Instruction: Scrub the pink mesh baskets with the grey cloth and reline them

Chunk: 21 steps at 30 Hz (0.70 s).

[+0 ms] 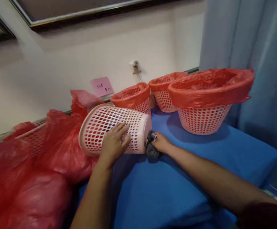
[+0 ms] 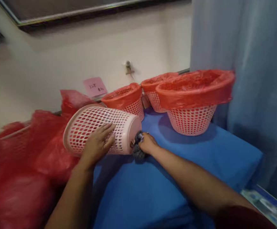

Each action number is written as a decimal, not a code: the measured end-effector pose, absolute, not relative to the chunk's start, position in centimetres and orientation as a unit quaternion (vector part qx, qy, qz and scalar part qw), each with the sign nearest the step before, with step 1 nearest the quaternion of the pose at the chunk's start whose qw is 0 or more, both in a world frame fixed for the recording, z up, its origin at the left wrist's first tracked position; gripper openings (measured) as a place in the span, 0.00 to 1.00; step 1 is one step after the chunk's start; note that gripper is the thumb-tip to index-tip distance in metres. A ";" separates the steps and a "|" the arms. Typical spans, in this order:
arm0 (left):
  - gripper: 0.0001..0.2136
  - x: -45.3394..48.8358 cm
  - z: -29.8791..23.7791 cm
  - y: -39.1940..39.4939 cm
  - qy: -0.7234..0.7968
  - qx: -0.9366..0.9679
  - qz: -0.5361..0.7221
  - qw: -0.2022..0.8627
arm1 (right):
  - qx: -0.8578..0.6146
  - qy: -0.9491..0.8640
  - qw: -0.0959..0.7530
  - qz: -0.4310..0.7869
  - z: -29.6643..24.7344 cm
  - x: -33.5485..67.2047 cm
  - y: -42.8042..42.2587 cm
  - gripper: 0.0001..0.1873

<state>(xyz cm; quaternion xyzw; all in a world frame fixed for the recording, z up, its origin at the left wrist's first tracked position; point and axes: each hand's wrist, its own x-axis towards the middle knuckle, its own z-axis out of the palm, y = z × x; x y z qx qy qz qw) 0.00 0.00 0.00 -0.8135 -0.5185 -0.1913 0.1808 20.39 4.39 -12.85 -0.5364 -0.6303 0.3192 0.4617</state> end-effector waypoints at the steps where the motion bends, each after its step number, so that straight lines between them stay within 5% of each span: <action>1: 0.21 0.1 0.1 -0.1 -0.519 -0.815 -0.186 0.181 | -0.508 -0.638 0.499 0.291 -12.3 20.9 4.0 0.17; 6: 0.21 0.3 0.3 -0.2 -0.515 -0.817 -0.182 0.184 | -0.381 -0.663 0.607 0.216 -10.3 21.9 4.1 0.25; 10: 0.21 0.2 0.3 -0.1 -0.513 -0.815 -0.193 0.189 | -0.506 -0.615 0.518 0.312 -11.1 20.5 6.5 0.21; 15: 0.21 0.0 0.2 -0.1 -0.508 -0.818 -0.194 0.188 | -0.535 -0.633 0.396 0.395 -13.7 20.1 7.0 0.03; 19: 0.22 -0.2 0.1 -0.1 -0.504 -0.818 -0.204 0.189 | -0.548 -0.632 0.376 0.400 -12.9 21.4 6.8 0.04; 21: 0.22 -0.2 0.1 0.0 -0.504 -0.818 -0.202 0.191 | -0.558 -0.619 0.409 0.372 -11.6 22.0 7.3 0.14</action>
